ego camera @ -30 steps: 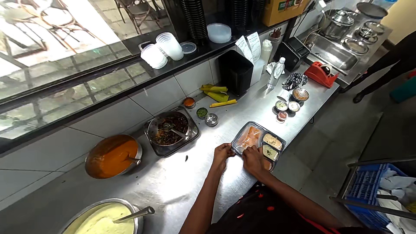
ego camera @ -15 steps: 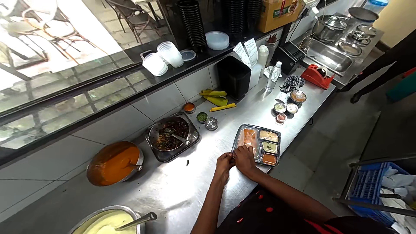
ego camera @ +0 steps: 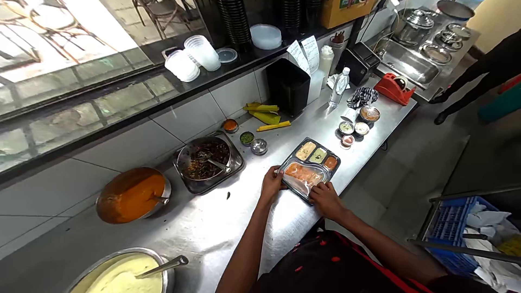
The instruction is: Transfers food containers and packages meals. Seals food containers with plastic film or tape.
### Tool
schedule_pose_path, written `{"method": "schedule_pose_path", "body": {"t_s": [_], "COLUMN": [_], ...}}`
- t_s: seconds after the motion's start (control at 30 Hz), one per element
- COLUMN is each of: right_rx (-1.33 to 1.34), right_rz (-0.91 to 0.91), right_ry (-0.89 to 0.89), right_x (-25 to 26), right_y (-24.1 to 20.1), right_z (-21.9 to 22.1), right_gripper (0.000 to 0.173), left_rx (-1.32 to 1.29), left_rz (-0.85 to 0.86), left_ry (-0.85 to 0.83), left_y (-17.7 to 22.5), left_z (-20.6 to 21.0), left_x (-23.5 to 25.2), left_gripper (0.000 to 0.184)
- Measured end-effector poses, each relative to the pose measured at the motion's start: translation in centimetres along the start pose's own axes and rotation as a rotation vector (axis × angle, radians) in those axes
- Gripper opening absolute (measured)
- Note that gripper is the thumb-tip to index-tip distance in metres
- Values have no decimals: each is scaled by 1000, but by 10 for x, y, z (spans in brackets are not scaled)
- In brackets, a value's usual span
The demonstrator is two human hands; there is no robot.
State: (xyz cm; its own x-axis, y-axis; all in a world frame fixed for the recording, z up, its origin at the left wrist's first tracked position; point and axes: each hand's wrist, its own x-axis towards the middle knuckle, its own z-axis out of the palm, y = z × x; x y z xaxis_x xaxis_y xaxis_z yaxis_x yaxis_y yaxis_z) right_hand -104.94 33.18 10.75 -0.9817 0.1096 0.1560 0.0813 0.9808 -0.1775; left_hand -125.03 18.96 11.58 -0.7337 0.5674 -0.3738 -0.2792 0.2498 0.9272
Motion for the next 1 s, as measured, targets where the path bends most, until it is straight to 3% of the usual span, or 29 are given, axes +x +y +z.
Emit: {"method": "schedule_pose_path", "body": {"t_s": [0.17,0.27,0.37,0.57,0.8,0.9,1.0], "right_rx": [-80,-64,-35,13,62,28,75], "right_rz": [274,316,255,154,108,40,-173], "right_ry": [39,62,72,82,74,77,47], "right_x": [10,15,20,41,60,49,23], "right_y": [-35,-38,-41,-53,-68,-44,13], "right_z": [15,17,19,12,10,19,18], "right_gripper": [6,6,5,2,13,6,13], "left_rx": [-177,-304,-394,-430,-393,-319,-169], "left_rz": [-58,-73,-38,-49,-94,-154,-151], "left_ry": [23,7,-55,-66,-74,-63,-44], "left_y": [-17,-35,-55,-52,-51,-39,-3], "left_z": [2,1,-5,-2,-8,-21,-26], "left_x": [-7,-20,-33,-39,-40,-31,-18], "left_gripper": [28,28,30,32,33,34,34]}}
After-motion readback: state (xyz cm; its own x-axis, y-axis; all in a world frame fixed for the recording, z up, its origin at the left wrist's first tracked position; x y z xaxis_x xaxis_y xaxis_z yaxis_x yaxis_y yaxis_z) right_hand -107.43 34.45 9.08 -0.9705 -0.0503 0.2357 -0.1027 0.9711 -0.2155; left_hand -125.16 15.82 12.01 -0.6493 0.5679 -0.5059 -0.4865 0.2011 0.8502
